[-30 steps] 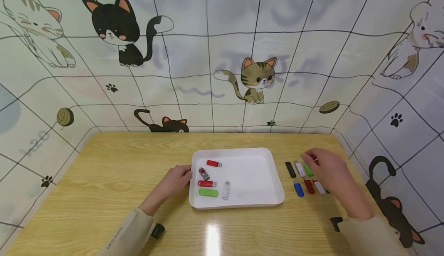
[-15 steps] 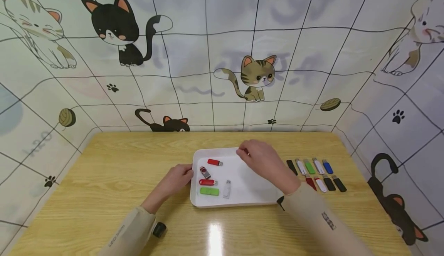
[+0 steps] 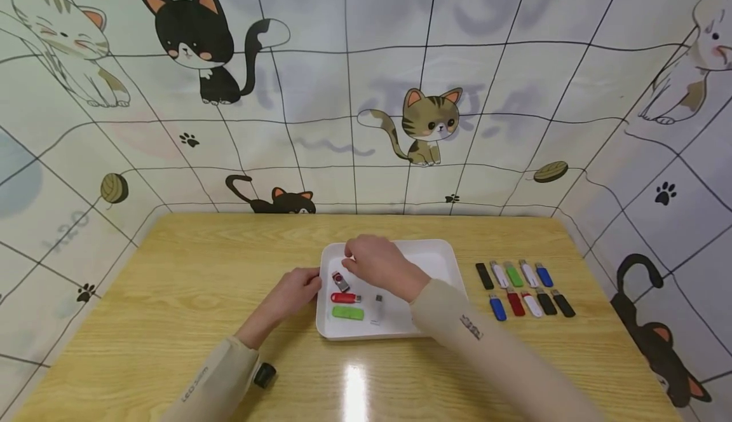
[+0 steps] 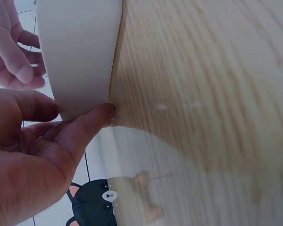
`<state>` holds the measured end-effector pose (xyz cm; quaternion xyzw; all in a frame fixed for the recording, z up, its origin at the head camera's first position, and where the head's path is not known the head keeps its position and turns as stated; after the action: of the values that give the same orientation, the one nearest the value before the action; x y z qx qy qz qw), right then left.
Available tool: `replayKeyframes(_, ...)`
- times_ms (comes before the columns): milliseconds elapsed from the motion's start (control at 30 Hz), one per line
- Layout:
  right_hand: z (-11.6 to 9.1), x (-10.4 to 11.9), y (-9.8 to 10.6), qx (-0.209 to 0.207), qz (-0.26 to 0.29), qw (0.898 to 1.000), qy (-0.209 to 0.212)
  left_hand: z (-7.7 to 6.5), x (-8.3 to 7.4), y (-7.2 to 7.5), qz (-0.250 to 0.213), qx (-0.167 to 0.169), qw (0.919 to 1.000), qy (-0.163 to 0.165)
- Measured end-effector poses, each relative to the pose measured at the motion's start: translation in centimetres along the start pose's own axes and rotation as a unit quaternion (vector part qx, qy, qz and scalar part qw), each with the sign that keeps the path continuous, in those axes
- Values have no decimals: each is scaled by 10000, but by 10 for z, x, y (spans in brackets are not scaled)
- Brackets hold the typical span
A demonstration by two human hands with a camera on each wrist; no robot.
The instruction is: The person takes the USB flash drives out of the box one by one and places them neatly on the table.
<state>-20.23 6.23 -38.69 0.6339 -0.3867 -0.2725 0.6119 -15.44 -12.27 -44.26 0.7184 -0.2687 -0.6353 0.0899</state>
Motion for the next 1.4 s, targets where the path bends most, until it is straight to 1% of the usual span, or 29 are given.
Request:
replayKeyframes(100, 8, 7, -6, 213, -112, 9996, 127, 0, 1, 0, 38, -16, 10000, -32)
replayKeyframes(267, 20, 17, -15, 707, -202, 9972, 104, 1, 1, 0, 28, 14, 10000, -15)
replayKeyframes(367, 26, 22, -20, 898, -314, 9954, 144, 0, 1, 0, 45, 26, 10000, -12)
replayKeyframes(467, 31, 26, -25, 998, -392, 9940, 210, 0, 2, -1, 58, 42, 10000, 11)
replayKeyframes(633, 35, 29, -32, 985, -388, 9941, 217, -2, 3, 0, 122, 33, 9999, -54)
replayKeyframes(800, 38, 31, -34, 957, -272, 9948, 229, -3, 3, 1, 7, 45, 9999, -106)
replayKeyframes(867, 38, 33, -33, 918, -336, 9948, 277, -3, 3, 1, -23, 48, 9999, -131)
replayKeyframes(1033, 38, 35, -33, 709, -628, 9946, 417, -2, 3, 2, 77, -3, 9997, -219)
replayKeyframes(1133, 38, 33, -35, 805, -462, 9952, 298, -2, 3, 1, 122, -24, 9996, -237)
replayKeyframes(1233, 36, 29, -33, 976, -135, 9951, 71, -1, 3, 1, 108, -24, 9997, -229)
replayKeyframes(1300, 34, 26, -29, 1040, 8, 9946, -46, 0, 3, 1, 82, -5, 9997, -221)
replayKeyframes(1400, 30, 19, -20, 1001, 154, 9948, -129, 0, 2, 1, -33, 27, 9999, -150)
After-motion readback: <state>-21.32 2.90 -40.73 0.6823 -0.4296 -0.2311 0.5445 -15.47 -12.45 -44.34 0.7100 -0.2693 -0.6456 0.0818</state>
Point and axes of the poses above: each hand's wrist, its own z-axis towards the middle knuckle, its own y-axis out of the back of the hand, x = y × z, the point moved 1 cm from there along z, towards the middle knuckle, and after that the axes turned 12 degrees about -z, right-handed, at the moved point
